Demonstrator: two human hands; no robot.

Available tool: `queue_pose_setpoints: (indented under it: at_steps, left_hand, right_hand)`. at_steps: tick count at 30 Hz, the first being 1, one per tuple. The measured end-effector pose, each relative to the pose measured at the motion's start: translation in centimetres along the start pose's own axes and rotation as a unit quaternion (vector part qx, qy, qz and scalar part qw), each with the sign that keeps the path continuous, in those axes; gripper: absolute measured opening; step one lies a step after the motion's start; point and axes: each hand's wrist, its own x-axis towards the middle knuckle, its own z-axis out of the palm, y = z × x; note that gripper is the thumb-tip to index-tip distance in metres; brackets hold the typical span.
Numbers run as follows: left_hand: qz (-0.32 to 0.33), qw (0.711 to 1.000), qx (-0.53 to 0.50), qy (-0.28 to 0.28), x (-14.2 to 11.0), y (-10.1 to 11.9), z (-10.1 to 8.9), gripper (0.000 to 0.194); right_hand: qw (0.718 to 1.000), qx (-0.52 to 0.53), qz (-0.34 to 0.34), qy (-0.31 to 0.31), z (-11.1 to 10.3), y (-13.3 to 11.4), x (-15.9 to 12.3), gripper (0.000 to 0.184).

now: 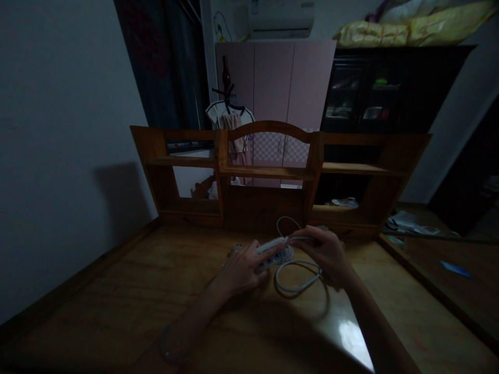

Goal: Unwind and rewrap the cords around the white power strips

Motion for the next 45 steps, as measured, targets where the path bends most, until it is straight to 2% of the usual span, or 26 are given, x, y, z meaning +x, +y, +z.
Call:
queue_pose_setpoints:
  at_steps: [4,7,12,16,25,32,37,42,45]
  left_hand:
    - [0.086,0.995,-0.035,-0.029,-0.3,0.8,0.3,0.066]
    - [0.129,0.99,-0.049,-0.031,-0.4,1.2,0.0,0.069]
    - [0.17,0.982,-0.074,-0.028,-0.6,1.8,-0.1,0.072]
    - [0.19,0.976,-0.104,-0.011,-0.7,1.9,0.5,0.073]
    - [0.185,0.975,-0.121,0.033,-0.8,1.4,1.5,0.073]
    - [0.175,0.974,-0.137,0.037,-0.8,1.7,1.3,0.076]
    - [0.14,0.975,-0.165,0.049,-0.8,1.9,1.1,0.071]
    - [0.064,0.973,-0.21,0.071,-1.0,1.7,1.5,0.071]
    - [0.038,0.973,-0.214,0.077,-1.0,1.8,1.7,0.067]
  right_hand:
    - [0.998,0.033,0.043,-0.03,-0.4,0.4,0.2,0.022]
    - [0.996,0.036,0.076,-0.04,-0.8,0.8,0.5,0.026]
    - [0.985,0.082,0.138,-0.069,-1.0,1.3,0.6,0.026]
    - [0.979,0.096,0.162,-0.079,-0.8,1.6,0.5,0.024]
    - [0.968,0.155,0.185,-0.071,0.1,1.9,0.3,0.025]
    - [0.961,0.194,0.185,-0.058,0.7,1.5,0.2,0.024]
    - [0.951,0.215,0.213,-0.056,1.2,1.5,0.2,0.027]
    - [0.947,0.228,0.218,-0.058,2.4,3.1,0.2,0.028]
    - [0.942,0.256,0.207,-0.068,3.2,3.8,0.1,0.026]
